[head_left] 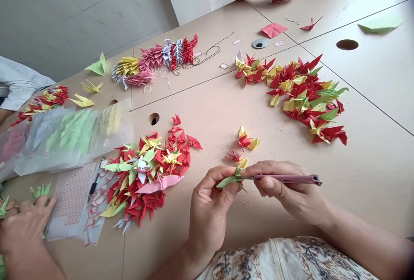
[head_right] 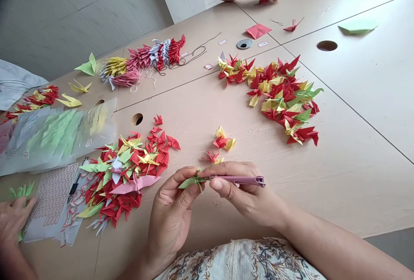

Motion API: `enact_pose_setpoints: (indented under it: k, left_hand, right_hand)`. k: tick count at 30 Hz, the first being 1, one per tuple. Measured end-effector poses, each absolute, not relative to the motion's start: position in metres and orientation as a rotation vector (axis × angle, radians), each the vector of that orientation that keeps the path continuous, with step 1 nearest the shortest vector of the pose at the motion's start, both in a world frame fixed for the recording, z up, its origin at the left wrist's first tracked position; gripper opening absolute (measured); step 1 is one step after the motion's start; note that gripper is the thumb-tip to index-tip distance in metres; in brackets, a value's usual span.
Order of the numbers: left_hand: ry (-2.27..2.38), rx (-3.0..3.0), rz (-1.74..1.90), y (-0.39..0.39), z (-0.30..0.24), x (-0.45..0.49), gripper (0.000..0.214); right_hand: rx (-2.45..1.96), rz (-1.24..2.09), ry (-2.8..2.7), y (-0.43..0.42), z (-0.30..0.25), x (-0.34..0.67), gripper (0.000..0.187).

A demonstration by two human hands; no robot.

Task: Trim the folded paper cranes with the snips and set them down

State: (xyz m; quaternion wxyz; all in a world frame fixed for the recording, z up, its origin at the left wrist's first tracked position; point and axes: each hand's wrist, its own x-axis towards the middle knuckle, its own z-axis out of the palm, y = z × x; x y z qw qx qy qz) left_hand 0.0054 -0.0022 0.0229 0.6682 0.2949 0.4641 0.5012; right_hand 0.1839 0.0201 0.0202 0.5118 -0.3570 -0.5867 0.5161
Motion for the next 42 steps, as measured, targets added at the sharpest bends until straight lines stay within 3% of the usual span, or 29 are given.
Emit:
enact_pose_setpoints:
  k: [12, 25, 34, 42]
  left_hand:
    - [1.026, 0.567, 1.083, 0.000, 0.026, 0.008, 0.016]
    - [0.953, 0.396, 1.040, 0.002, 0.026, 0.008, 0.022]
    - [0.948, 0.435, 1.061, 0.003, 0.021, 0.007, 0.020]
    - [0.950, 0.428, 1.077, 0.002, 0.025, 0.008, 0.024]
  right_hand:
    - [-0.884, 1.449, -1.115, 0.017, 0.016, 0.181, 0.020]
    - [-0.946, 1.780, -0.752, 0.025, 0.014, 0.173, 0.044]
    - [-0.917, 1.683, -0.785, 0.018, 0.010, 0.176, 0.038]
    - [-0.898, 1.836, -0.704, 0.025, 0.016, 0.172, 0.043]
